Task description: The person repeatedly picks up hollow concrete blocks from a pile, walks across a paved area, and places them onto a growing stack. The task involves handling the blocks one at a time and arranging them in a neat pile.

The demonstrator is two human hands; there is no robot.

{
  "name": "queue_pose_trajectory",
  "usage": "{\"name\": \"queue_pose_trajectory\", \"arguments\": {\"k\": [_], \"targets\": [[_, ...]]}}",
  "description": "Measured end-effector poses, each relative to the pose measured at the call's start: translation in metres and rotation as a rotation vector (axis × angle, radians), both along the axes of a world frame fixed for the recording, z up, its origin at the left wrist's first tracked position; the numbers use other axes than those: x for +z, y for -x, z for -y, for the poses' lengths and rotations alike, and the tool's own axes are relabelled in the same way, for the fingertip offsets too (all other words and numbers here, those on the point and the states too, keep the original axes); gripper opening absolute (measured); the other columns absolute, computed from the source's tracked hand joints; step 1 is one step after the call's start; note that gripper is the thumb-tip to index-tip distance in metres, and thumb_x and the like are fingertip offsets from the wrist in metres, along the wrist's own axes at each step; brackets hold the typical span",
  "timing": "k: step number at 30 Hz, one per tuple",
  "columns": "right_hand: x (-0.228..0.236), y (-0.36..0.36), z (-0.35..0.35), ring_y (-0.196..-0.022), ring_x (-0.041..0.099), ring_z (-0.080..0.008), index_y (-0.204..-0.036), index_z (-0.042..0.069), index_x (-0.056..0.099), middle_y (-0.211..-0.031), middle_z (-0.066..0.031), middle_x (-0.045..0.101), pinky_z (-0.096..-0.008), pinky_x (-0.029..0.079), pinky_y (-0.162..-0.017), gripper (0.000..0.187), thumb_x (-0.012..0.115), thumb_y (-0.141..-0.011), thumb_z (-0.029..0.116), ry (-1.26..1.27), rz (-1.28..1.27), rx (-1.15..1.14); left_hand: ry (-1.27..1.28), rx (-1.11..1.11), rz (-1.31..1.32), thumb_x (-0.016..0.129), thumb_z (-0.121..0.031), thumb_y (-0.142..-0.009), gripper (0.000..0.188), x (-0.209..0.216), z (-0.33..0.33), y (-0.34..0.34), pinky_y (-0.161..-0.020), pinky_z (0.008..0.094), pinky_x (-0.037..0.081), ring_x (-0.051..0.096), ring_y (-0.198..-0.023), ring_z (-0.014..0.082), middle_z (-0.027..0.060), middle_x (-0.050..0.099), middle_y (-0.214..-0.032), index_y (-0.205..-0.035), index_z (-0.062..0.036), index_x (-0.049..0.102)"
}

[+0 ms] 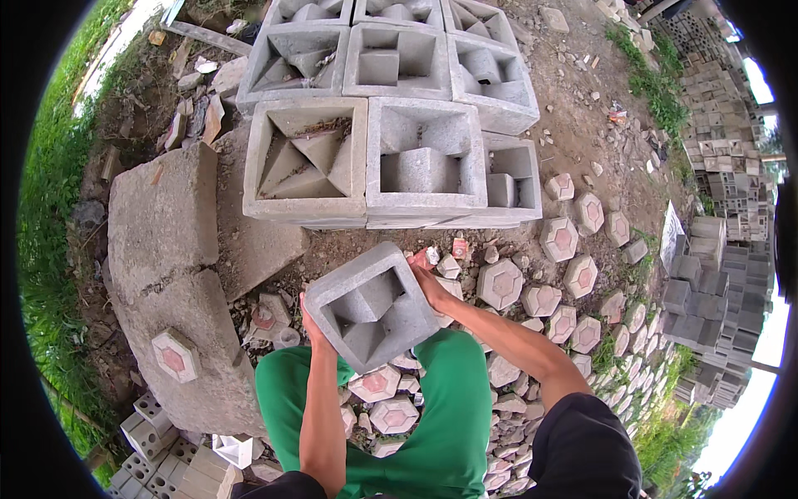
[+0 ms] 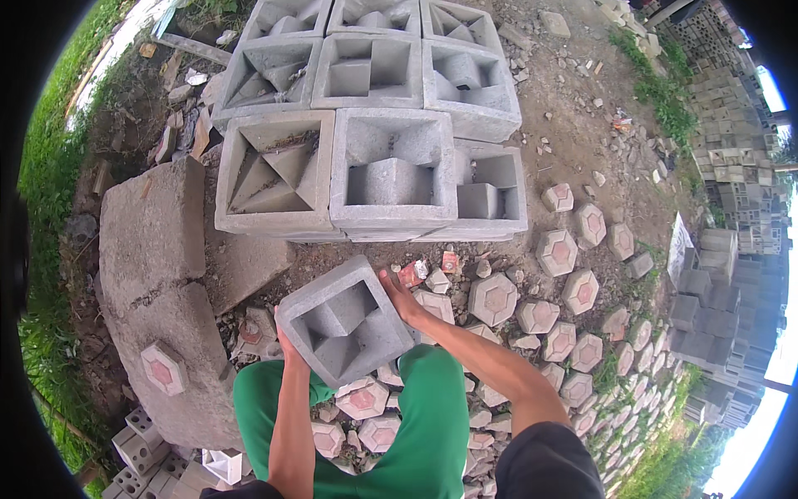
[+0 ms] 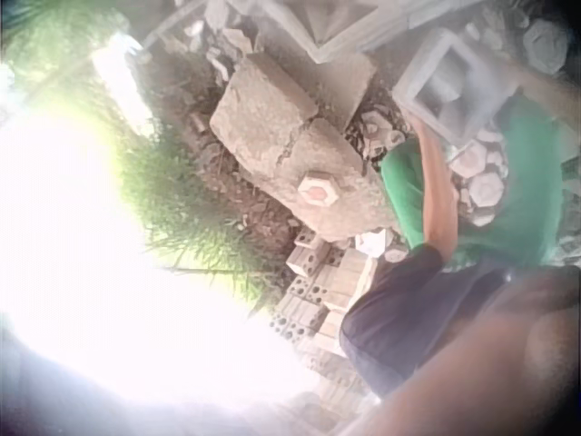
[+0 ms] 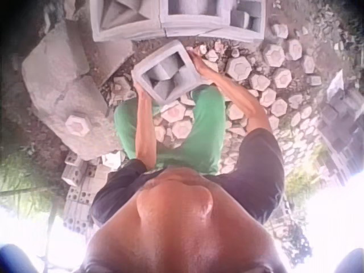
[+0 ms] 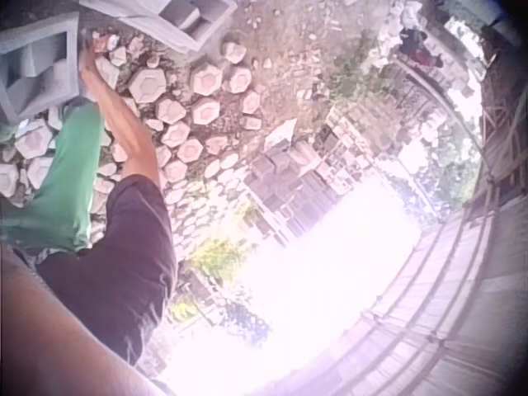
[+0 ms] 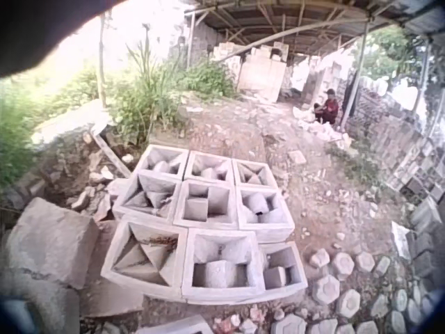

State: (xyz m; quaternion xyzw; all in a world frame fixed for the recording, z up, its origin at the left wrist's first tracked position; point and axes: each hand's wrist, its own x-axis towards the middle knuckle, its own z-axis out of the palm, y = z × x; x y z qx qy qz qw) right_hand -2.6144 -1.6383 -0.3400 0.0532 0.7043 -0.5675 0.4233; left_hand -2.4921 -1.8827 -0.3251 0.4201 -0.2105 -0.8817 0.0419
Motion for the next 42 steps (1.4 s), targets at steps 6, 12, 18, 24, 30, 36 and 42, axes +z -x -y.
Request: {"name": "queue_pose_trajectory", "arguments": {"k": [6, 12, 18, 24, 30, 36, 42], "targets": [[0.191, -0.079, -0.023, -0.133, 0.037, -0.0280, -0.139, 0.000, 0.042, -0.141, -0.0196, 0.043, -0.0360, 0.028, -0.110, 0.086, 0.027, -0.091, 0.070, -0.020, 0.048, -0.132, -0.012, -0.148, 0.022, 0.041, -0.053, -0.095, 0.056, 0.191, -0.007, -0.044, -0.106, 0.0373, 0.033, 0.050, -0.117, 0.0251, 0.0083, 0.057, -0.125, -0.126, -0.0081, 0.055], [0.369, -0.177, -0.052, -0.130, 0.040, -0.0260, -0.142, 0.003, 0.038, -0.143, -0.0138, 0.041, -0.0377, 0.030, -0.109, 0.082, 0.028, -0.093, 0.068, 0.099, 0.123, -0.577, 0.203, -0.513, 0.306, 0.052, -0.052, -0.091, 0.052, 0.328, -0.018, -0.036, -0.080, 0.0339, 0.048, 0.061, -0.089, 0.0200, 0.0060, 0.065, -0.101, -0.113, -0.0063, 0.064], [0.481, -0.228, -0.059, -0.129, 0.042, -0.0231, -0.145, 0.008, 0.034, -0.143, -0.0090, 0.042, -0.0371, 0.035, -0.105, 0.078, 0.028, -0.093, 0.067, 0.330, 0.140, -1.015, 0.454, -0.901, 0.158, 0.051, -0.050, -0.092, 0.053, 0.422, -0.059, 0.004, -0.075, 0.0311, 0.047, 0.058, -0.083, 0.0154, 0.0048, 0.065, -0.095, -0.108, -0.0020, 0.066], [0.487, -0.275, -0.105, -0.128, 0.042, -0.0224, -0.146, 0.009, 0.033, -0.143, -0.0093, 0.041, -0.0343, 0.034, -0.106, 0.076, 0.030, -0.094, 0.065, 0.496, -0.018, -1.358, 0.450, -1.248, -0.066, 0.047, -0.052, -0.092, 0.058, 0.489, -0.158, 0.041, -0.085, 0.0341, 0.047, 0.061, -0.094, 0.0203, 0.0082, 0.065, -0.106, -0.115, -0.0016, 0.064], [0.517, -0.318, -0.150, -0.115, 0.051, -0.0186, -0.142, 0.007, 0.040, -0.134, -0.0080, 0.050, -0.0317, 0.042, -0.098, 0.073, 0.032, -0.095, 0.063, 0.687, -0.218, -1.680, 0.482, -1.684, -0.441, 0.040, -0.052, -0.093, 0.063, 0.543, -0.273, 0.031, -0.090, 0.0340, 0.045, 0.056, -0.107, 0.0214, 0.0101, 0.060, -0.119, -0.126, -0.0015, 0.056], [0.497, -0.364, -0.208, -0.103, 0.055, -0.0183, -0.133, 0.003, 0.051, -0.123, -0.0103, 0.057, -0.0303, 0.045, -0.089, 0.075, 0.034, -0.094, 0.064, 0.576, -0.301, -1.855, 0.204, -1.806, -0.452, 0.037, -0.052, -0.095, 0.061, 0.494, -0.355, 0.001, -0.089, 0.0335, 0.045, 0.056, -0.104, 0.0203, 0.0086, 0.061, -0.115, -0.127, -0.0032, 0.054], [0.524, -0.412, -0.239, -0.107, 0.055, -0.0203, -0.133, 0.003, 0.051, -0.125, -0.0124, 0.056, -0.0315, 0.044, -0.091, 0.076, 0.034, -0.093, 0.066, 0.421, -0.233, -2.033, 0.048, -2.026, -0.381, 0.034, -0.052, -0.096, 0.059, 0.494, -0.437, -0.034, -0.087, 0.0327, 0.046, 0.057, -0.100, 0.0194, 0.0072, 0.061, -0.111, -0.125, -0.0047, 0.055]]}}
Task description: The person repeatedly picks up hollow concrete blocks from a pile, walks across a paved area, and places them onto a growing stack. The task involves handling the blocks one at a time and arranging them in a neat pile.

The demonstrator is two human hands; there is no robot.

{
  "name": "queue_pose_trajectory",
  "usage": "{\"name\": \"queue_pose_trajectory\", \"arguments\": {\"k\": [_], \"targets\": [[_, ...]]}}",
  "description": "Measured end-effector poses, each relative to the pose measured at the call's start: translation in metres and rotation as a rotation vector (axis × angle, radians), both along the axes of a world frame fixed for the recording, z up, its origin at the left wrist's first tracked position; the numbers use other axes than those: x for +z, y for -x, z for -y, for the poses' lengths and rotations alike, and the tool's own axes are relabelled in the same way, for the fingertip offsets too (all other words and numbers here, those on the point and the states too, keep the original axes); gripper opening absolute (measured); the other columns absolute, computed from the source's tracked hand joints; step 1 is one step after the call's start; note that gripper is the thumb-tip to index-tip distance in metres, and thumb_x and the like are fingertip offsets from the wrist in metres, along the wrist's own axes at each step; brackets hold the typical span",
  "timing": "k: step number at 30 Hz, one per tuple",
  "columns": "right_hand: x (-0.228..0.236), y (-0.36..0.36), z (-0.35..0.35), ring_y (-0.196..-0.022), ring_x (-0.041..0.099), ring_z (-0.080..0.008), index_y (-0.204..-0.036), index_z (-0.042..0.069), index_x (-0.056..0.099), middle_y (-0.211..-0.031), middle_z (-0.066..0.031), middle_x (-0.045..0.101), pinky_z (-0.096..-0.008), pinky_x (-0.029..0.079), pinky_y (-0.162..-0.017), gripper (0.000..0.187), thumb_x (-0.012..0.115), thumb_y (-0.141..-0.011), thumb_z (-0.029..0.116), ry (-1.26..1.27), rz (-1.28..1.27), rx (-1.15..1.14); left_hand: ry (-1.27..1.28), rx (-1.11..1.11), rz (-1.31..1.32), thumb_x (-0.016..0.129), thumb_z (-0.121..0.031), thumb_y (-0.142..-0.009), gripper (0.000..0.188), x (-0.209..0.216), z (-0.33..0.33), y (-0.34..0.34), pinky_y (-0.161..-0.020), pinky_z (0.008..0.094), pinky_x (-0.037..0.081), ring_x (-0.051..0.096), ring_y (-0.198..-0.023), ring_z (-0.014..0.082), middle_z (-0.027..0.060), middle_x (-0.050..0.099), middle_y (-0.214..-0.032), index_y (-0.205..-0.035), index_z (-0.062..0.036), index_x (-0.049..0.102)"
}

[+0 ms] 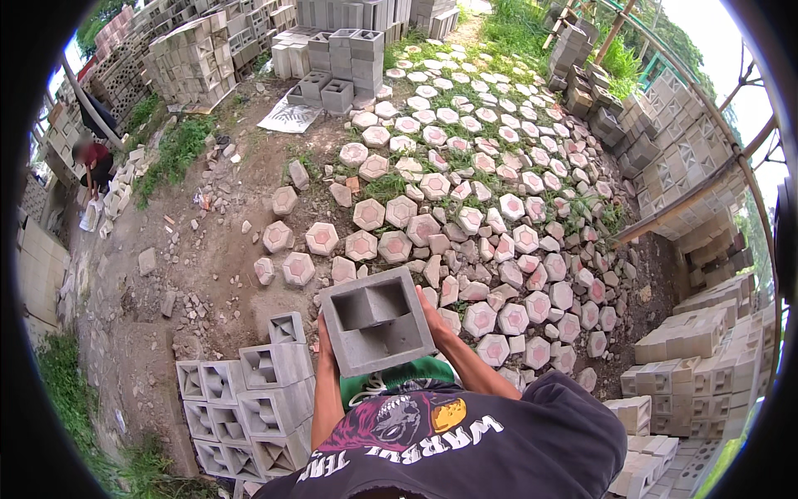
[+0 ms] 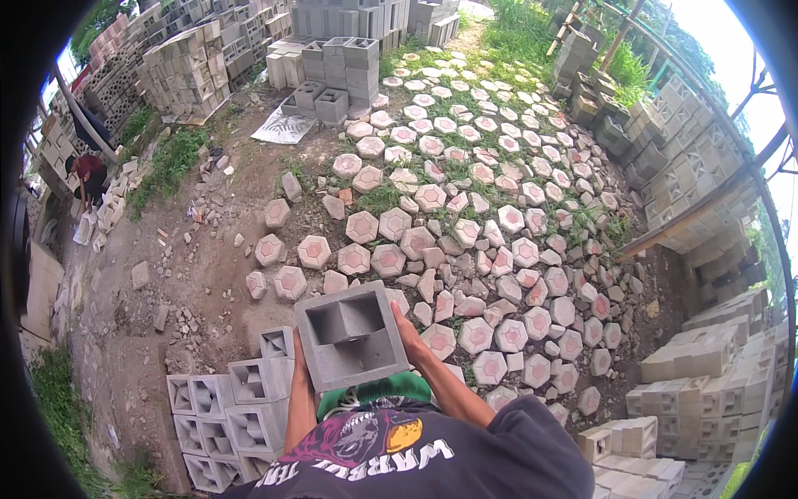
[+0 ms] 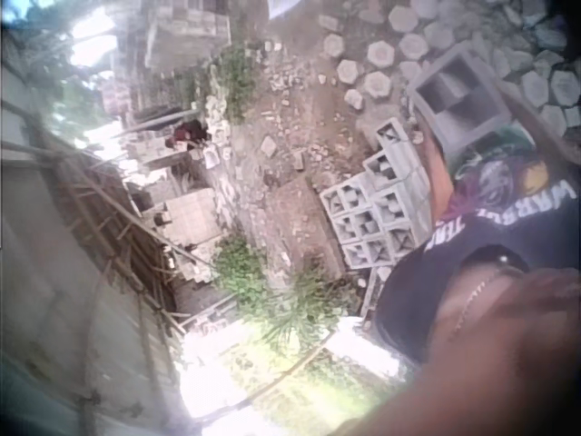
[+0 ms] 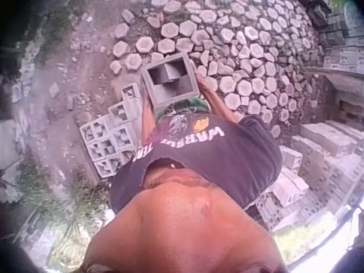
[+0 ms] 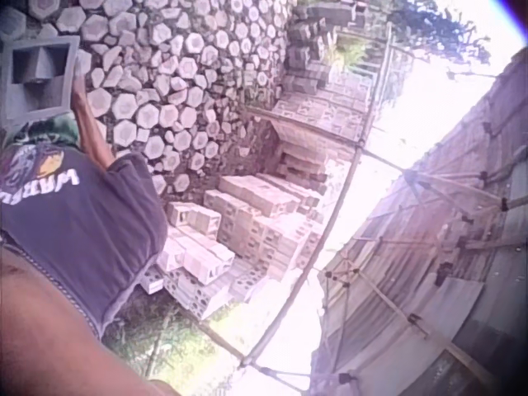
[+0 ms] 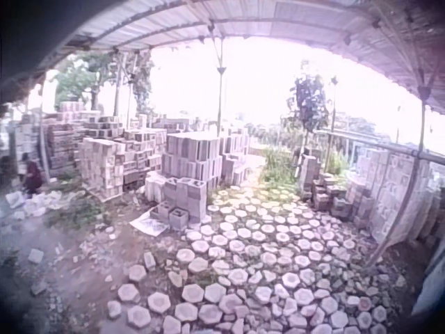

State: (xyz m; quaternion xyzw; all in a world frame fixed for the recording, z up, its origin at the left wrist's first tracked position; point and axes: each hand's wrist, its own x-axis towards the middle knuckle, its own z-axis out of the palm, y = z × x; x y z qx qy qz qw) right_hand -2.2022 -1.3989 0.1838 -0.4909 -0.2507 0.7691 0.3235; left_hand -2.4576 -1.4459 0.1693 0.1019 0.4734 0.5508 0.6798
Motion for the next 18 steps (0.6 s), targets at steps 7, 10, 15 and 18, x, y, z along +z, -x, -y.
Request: {"name": "queue_pose_trajectory", "arguments": {"k": [7, 10, 15, 18], "targets": [[0.010, -0.042, -0.024, -0.113, 0.053, -0.0228, -0.139, 0.003, 0.042, -0.132, -0.0137, 0.051, -0.0327, 0.042, -0.097, 0.079, 0.032, -0.093, 0.067, -0.027, -0.061, -0.303, -0.044, -0.323, -0.033, 0.032, -0.053, -0.096, 0.058, -0.012, -0.100, -0.042, -0.084, 0.0310, 0.047, 0.059, -0.094, 0.0186, 0.0053, 0.062, -0.108, -0.121, -0.0073, 0.057], [0.016, -0.054, -0.040, -0.115, 0.052, -0.0233, -0.141, 0.004, 0.041, -0.134, -0.0134, 0.050, -0.0332, 0.041, -0.098, 0.079, 0.032, -0.093, 0.067, -0.067, -0.046, -0.422, -0.085, -0.428, -0.017, 0.032, -0.053, -0.096, 0.058, -0.005, -0.144, -0.063, -0.083, 0.0305, 0.047, 0.058, -0.094, 0.0182, 0.0051, 0.062, -0.107, -0.119, -0.0071, 0.057], [-0.040, -0.093, -0.075, -0.118, 0.049, -0.0234, -0.143, 0.006, 0.038, -0.137, -0.0116, 0.047, -0.0330, 0.038, -0.101, 0.080, 0.032, -0.092, 0.068, -0.051, -0.114, -0.577, -0.038, -0.585, -0.025, 0.032, -0.054, -0.096, 0.059, -0.006, -0.228, -0.106, -0.083, 0.0307, 0.046, 0.057, -0.095, 0.0184, 0.0060, 0.061, -0.110, -0.122, -0.0067, 0.057], [-0.032, -0.102, -0.109, -0.119, 0.049, -0.0235, -0.143, 0.009, 0.038, -0.138, -0.0106, 0.047, -0.0340, 0.038, -0.101, 0.079, 0.033, -0.092, 0.068, -0.087, -0.134, -0.695, -0.099, -0.701, -0.116, 0.035, -0.057, -0.095, 0.062, -0.027, -0.295, -0.127, -0.085, 0.0308, 0.045, 0.056, -0.099, 0.0185, 0.0065, 0.060, -0.113, -0.125, -0.0072, 0.055]]}}
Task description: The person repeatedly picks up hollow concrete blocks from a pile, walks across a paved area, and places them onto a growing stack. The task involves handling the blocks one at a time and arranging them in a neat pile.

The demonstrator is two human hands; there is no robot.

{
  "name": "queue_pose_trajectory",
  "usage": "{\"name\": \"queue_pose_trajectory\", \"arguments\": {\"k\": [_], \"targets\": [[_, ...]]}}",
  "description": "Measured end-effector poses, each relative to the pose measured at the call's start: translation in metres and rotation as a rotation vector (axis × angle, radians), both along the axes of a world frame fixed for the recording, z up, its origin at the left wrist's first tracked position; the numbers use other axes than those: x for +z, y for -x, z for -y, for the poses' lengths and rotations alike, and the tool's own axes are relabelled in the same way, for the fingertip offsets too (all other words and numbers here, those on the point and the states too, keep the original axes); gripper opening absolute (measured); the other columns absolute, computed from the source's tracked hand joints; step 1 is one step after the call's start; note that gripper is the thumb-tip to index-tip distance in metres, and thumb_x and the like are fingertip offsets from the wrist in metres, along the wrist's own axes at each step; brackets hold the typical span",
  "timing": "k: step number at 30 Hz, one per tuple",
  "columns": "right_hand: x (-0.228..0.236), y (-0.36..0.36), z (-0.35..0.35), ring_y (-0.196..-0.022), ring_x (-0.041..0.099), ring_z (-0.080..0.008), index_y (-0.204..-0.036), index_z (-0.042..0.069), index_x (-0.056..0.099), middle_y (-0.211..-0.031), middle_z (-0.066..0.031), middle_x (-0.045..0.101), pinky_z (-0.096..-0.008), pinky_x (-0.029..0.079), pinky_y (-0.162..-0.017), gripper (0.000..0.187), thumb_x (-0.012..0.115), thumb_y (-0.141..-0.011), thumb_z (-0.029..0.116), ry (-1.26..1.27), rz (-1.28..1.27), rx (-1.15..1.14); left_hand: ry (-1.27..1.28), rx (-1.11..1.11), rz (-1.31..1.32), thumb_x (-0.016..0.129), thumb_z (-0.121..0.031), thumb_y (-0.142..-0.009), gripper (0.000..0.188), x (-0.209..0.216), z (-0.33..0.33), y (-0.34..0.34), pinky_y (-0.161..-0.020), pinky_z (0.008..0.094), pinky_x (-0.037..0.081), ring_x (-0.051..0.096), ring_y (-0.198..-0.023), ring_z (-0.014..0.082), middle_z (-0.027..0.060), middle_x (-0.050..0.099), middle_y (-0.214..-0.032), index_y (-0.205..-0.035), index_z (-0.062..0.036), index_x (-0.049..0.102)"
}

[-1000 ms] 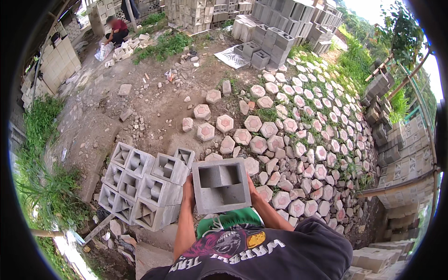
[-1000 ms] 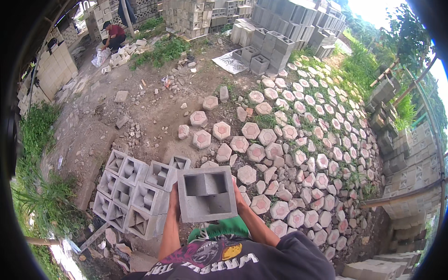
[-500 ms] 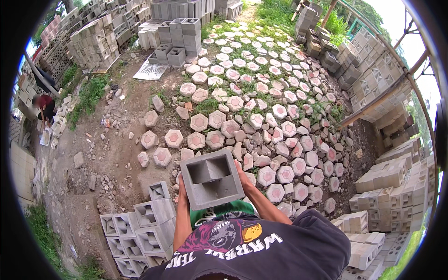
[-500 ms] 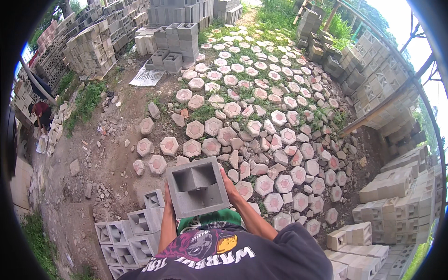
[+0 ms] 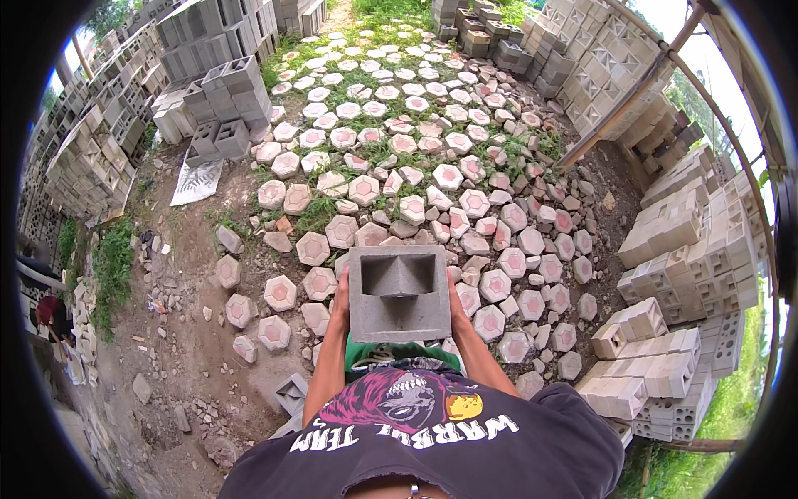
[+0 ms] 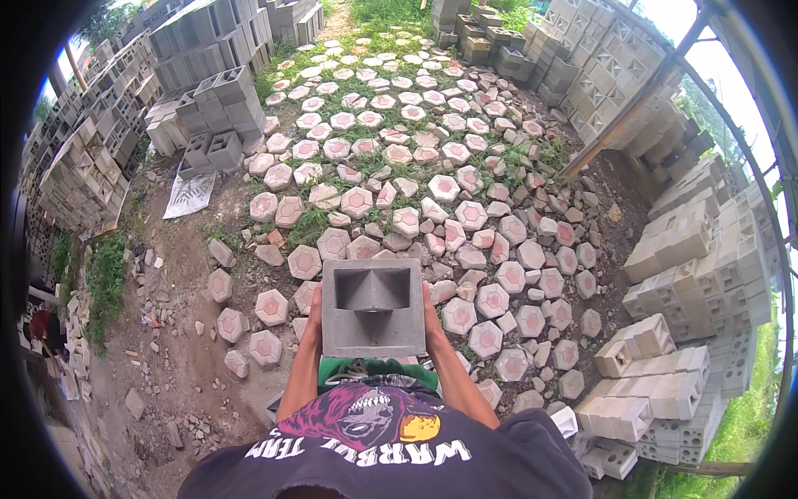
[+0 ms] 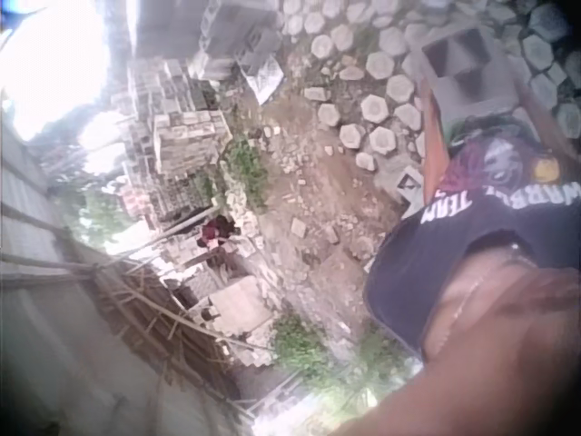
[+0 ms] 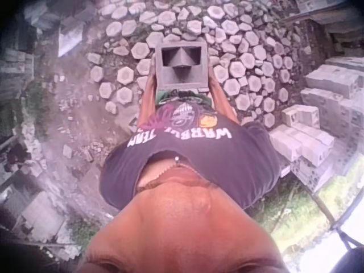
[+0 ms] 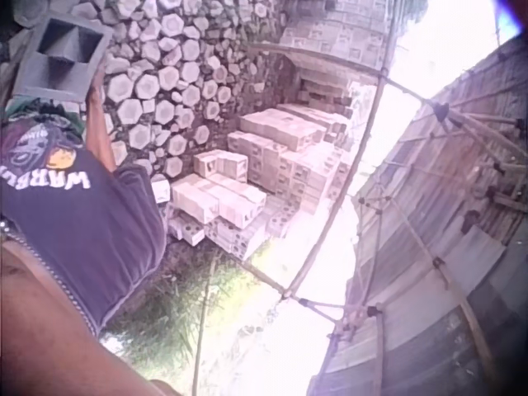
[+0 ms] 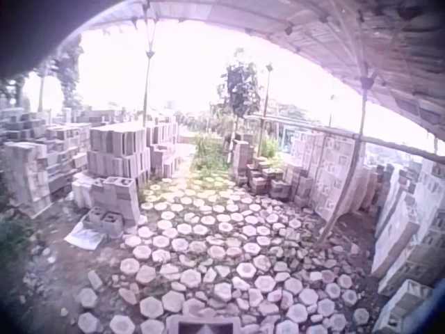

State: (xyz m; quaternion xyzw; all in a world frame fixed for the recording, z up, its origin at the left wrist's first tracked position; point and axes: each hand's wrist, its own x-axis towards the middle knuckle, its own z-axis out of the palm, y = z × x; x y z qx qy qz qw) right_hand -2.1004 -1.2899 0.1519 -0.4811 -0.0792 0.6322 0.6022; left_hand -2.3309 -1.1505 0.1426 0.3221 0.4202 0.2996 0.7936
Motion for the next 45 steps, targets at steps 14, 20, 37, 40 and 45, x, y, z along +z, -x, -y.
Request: {"name": "queue_pose_trajectory", "arguments": {"k": [14, 20, 37, 40, 45], "targets": [[0.045, -0.047, -0.113, -0.114, 0.053, -0.0222, -0.141, 0.009, 0.040, -0.132, -0.0087, 0.051, -0.0352, 0.045, -0.096, 0.068, 0.038, -0.095, 0.059, 0.007, -0.034, -0.409, -0.036, -0.311, -0.150, 0.036, -0.055, -0.096, 0.068, 0.055, -0.164, -0.114, -0.092, 0.0292, 0.040, 0.053, -0.105, 0.0190, 0.0107, 0.058, -0.120, -0.127, 0.0020, 0.053], [0.037, -0.096, -0.157, -0.116, 0.051, -0.0223, -0.142, 0.009, 0.038, -0.135, -0.0093, 0.048, -0.0354, 0.044, -0.096, 0.071, 0.038, -0.094, 0.062, 0.019, -0.048, -0.462, 0.011, -0.384, -0.224, 0.036, -0.055, -0.095, 0.067, 0.049, -0.217, -0.175, -0.091, 0.0291, 0.040, 0.052, -0.106, 0.0188, 0.0100, 0.058, -0.119, -0.125, 0.0022, 0.055], [0.039, -0.376, -0.229, -0.119, 0.050, -0.0207, -0.142, 0.008, 0.039, -0.136, -0.0089, 0.048, -0.0328, 0.042, -0.097, 0.071, 0.035, -0.095, 0.061, -0.005, -0.061, -0.561, -0.095, -0.538, -0.253, 0.033, -0.057, -0.095, 0.071, 0.096, -0.316, -0.477, -0.094, 0.0312, 0.041, 0.053, -0.109, 0.0212, 0.0132, 0.057, -0.123, -0.129, 0.0017, 0.052], [0.072, -0.406, -0.257, -0.119, 0.050, -0.0205, -0.142, 0.008, 0.039, -0.136, -0.0086, 0.048, -0.0325, 0.042, -0.097, 0.071, 0.035, -0.095, 0.061, 0.019, -0.050, -0.550, -0.107, -0.512, -0.229, 0.035, -0.057, -0.095, 0.069, 0.096, -0.336, -0.510, -0.093, 0.0312, 0.041, 0.053, -0.106, 0.0204, 0.0131, 0.059, -0.121, -0.128, 0.0014, 0.053], [0.047, -0.472, -0.296, -0.117, 0.051, -0.0202, -0.141, 0.009, 0.040, -0.136, -0.0080, 0.049, -0.0323, 0.042, -0.097, 0.070, 0.035, -0.095, 0.061, -0.034, 0.004, -0.587, -0.114, -0.518, -0.237, 0.036, -0.056, -0.094, 0.069, 0.083, -0.383, -0.577, -0.092, 0.0310, 0.041, 0.054, -0.104, 0.0202, 0.0130, 0.059, -0.119, -0.126, 0.0028, 0.054]]}}
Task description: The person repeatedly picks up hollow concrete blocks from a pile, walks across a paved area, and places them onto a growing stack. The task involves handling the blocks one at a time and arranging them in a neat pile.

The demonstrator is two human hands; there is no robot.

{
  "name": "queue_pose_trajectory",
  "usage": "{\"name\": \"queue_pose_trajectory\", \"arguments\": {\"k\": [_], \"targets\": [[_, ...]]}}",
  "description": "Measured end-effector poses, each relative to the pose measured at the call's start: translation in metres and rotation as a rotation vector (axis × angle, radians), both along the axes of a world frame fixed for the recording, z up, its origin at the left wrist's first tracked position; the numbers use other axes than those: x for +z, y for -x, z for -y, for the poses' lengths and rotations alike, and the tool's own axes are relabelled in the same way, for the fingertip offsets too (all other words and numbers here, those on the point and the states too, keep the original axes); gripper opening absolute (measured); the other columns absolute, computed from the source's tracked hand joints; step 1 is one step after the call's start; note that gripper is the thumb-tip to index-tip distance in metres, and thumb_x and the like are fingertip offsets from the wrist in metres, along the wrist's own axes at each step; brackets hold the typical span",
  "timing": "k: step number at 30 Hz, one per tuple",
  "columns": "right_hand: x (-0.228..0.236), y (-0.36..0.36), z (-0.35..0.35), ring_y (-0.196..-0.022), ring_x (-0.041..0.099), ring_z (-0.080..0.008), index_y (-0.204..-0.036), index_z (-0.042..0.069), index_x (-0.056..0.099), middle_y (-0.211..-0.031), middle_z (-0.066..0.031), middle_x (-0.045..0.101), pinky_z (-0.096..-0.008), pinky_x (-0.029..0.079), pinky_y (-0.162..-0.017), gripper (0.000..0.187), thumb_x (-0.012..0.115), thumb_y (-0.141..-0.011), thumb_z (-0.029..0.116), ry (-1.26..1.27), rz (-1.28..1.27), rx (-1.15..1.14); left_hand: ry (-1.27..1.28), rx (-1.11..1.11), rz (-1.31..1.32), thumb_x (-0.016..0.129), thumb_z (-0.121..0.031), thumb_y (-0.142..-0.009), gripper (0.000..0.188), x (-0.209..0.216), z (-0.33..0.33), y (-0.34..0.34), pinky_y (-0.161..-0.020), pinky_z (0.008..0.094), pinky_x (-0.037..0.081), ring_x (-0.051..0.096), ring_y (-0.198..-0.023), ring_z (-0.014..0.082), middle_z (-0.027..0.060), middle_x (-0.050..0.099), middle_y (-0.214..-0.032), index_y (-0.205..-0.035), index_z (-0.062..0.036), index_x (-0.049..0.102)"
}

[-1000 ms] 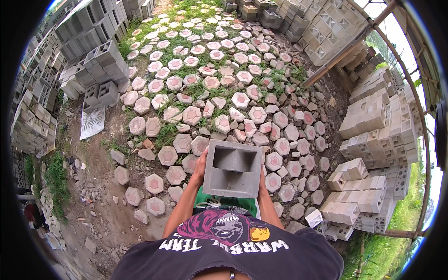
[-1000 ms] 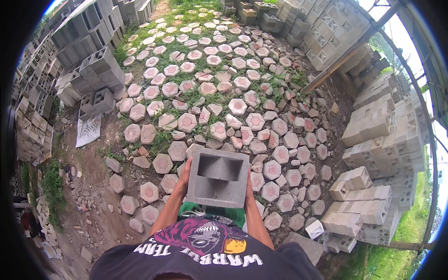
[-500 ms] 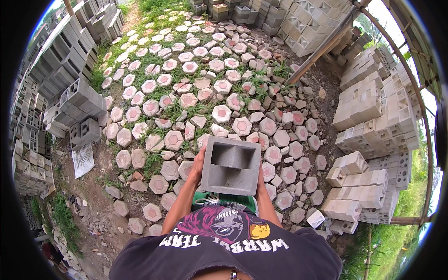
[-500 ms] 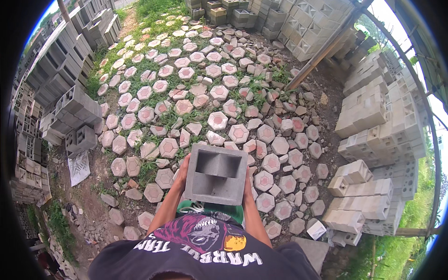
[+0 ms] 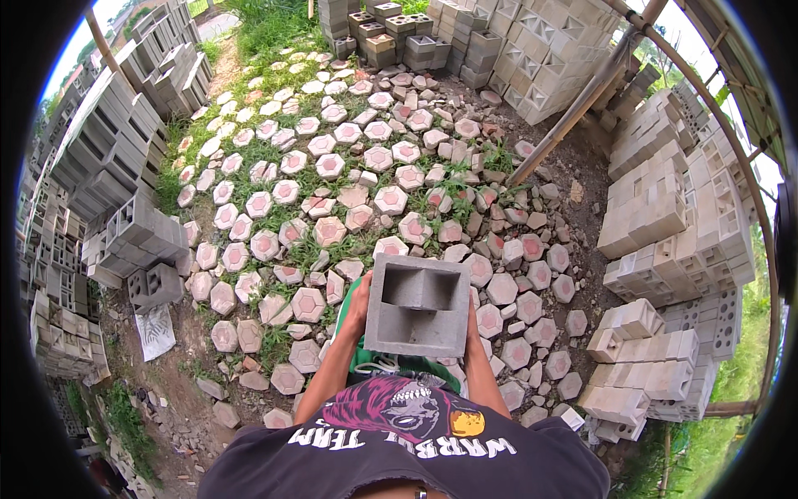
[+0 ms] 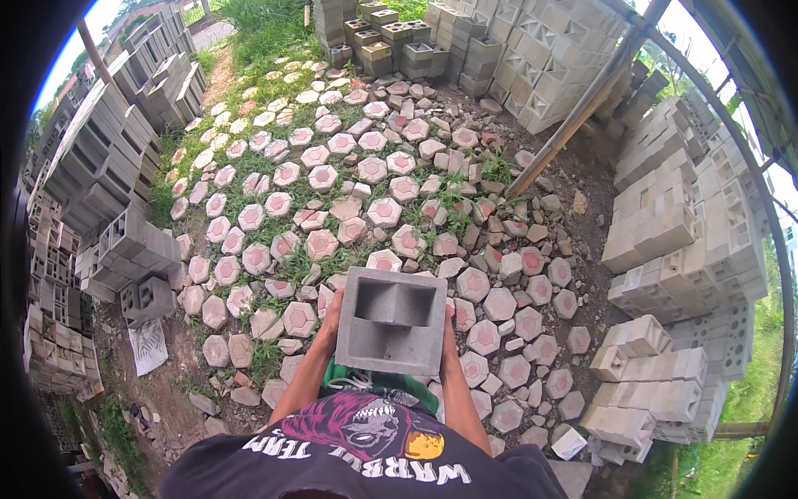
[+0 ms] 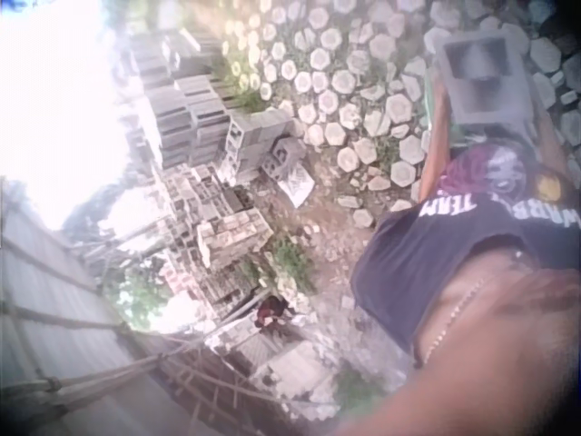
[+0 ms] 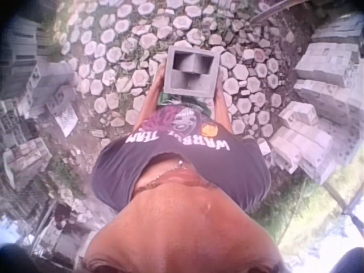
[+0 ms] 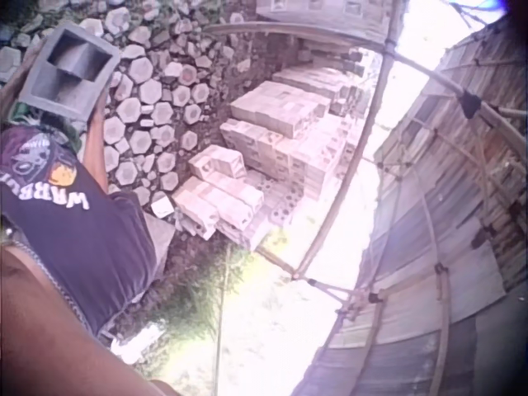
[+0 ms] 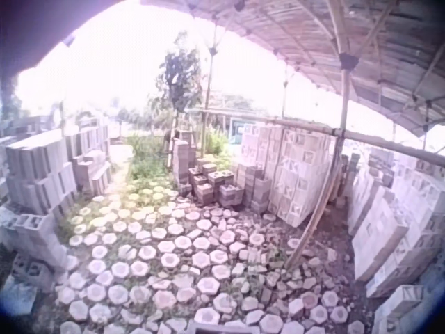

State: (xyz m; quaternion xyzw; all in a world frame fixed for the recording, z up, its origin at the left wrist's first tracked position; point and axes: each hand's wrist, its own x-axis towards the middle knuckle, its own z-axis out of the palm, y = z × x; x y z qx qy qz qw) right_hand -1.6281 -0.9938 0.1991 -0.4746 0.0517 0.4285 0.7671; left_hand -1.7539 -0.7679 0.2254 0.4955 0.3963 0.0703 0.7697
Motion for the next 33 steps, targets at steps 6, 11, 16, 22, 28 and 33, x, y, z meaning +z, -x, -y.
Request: {"name": "queue_pose_trajectory", "arguments": {"k": [6, 11, 16, 22, 28, 33], "targets": [[-0.033, -0.105, -0.063, -0.116, 0.052, -0.0208, -0.141, 0.010, 0.040, -0.134, -0.0077, 0.050, -0.0337, 0.043, -0.097, 0.069, 0.036, -0.095, 0.061, -0.012, 0.043, -0.085, -0.029, -0.046, 0.025, 0.037, -0.058, -0.094, 0.071, -0.021, -0.072, -0.120, -0.090, 0.0304, 0.040, 0.053, -0.103, 0.0198, 0.0127, 0.060, -0.116, -0.123, 0.0043, 0.055], [0.001, -0.181, -0.132, -0.115, 0.052, -0.0225, -0.142, 0.010, 0.040, -0.134, -0.0091, 0.050, -0.0352, 0.044, -0.096, 0.074, 0.040, -0.091, 0.065, 0.072, -0.009, -0.137, -0.062, -0.137, -0.062, 0.038, -0.057, -0.093, 0.068, 0.004, -0.147, -0.217, -0.085, 0.0305, 0.041, 0.054, -0.091, 0.0184, 0.0116, 0.063, -0.104, -0.113, 0.0043, 0.060], [0.047, -0.242, -0.198, -0.116, 0.052, -0.0242, -0.142, 0.011, 0.040, -0.134, -0.0105, 0.050, -0.0371, 0.044, -0.095, 0.076, 0.040, -0.090, 0.067, 0.064, -0.015, -0.153, -0.088, -0.134, -0.010, 0.038, -0.058, -0.092, 0.071, 0.025, -0.208, -0.290, -0.086, 0.0323, 0.041, 0.054, -0.096, 0.0204, 0.0141, 0.062, -0.109, -0.117, 0.0043, 0.059], [0.053, -0.297, -0.236, -0.116, 0.051, -0.0257, -0.142, 0.011, 0.038, -0.134, -0.0110, 0.050, -0.0384, 0.044, -0.095, 0.073, 0.039, -0.092, 0.064, 0.078, -0.096, -0.196, 0.026, -0.170, -0.009, 0.037, -0.056, -0.092, 0.071, 0.022, -0.252, -0.353, -0.092, 0.0314, 0.040, 0.055, -0.104, 0.0218, 0.0147, 0.060, -0.117, -0.123, 0.0045, 0.056], [0.025, -0.381, -0.268, -0.117, 0.051, -0.0247, -0.143, 0.011, 0.038, -0.134, -0.0099, 0.049, -0.0379, 0.044, -0.097, 0.071, 0.038, -0.094, 0.062, 0.043, -0.097, -0.185, 0.024, -0.168, -0.036, 0.037, -0.057, -0.094, 0.071, 0.007, -0.285, -0.427, -0.095, 0.0304, 0.039, 0.053, -0.110, 0.0221, 0.0149, 0.059, -0.122, -0.128, 0.0029, 0.053], [0.004, -0.482, -0.300, -0.118, 0.051, -0.0233, -0.143, 0.011, 0.037, -0.135, -0.0087, 0.049, -0.0373, 0.043, -0.098, 0.069, 0.037, -0.095, 0.060, -0.015, 0.025, -0.158, -0.085, -0.155, 0.003, 0.035, -0.051, -0.097, 0.064, 0.025, -0.315, -0.521, -0.092, 0.0304, 0.040, 0.054, -0.102, 0.0192, 0.0124, 0.061, -0.116, -0.124, 0.0027, 0.055]]}}
